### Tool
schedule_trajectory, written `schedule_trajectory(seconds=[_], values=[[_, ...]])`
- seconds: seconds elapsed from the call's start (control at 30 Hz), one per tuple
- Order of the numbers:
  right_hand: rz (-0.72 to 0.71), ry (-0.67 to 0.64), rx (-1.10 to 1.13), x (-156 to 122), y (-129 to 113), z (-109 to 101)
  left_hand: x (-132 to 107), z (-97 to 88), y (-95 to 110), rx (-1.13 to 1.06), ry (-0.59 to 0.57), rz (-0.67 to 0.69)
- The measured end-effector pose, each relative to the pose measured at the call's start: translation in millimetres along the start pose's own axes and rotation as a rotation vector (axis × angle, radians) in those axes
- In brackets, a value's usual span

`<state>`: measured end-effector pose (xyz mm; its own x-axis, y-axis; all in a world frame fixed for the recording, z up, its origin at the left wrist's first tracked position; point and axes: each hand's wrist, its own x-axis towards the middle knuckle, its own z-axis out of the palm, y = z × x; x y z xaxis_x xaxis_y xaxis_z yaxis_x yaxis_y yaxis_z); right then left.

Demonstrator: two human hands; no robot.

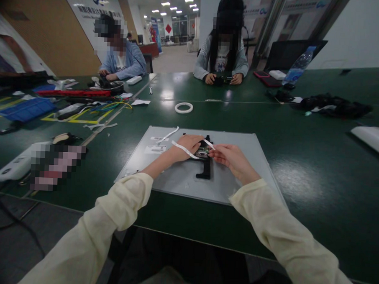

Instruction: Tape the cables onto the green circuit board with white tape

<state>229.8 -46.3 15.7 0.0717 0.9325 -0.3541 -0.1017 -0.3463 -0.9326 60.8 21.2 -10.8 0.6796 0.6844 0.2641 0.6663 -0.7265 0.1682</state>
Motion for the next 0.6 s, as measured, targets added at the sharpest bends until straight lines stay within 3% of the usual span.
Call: schedule_trajectory(seconds=[0.1,0.33,0.43,0.6], values=[[-0.052,0.08,-0.292,1.4,0.2,1.2,1.2,-0.2,0.2,0.009,-0.006,0.003],[-0.384,0.203,-1.17,6.0,3.9,4.3,1.4,-0.5,0.8,0.019,-0.017,-0.011],[-0.376,0.259,-1.423,3.6,4.3,10.8,2.0,-0.6,2.0,0.038,-0.021,-0.027],[-0.361,0.285,-1.664,-0.4,7.2,20.0,2.7,0.9,2.7,0.054,-0.014,-0.037]])
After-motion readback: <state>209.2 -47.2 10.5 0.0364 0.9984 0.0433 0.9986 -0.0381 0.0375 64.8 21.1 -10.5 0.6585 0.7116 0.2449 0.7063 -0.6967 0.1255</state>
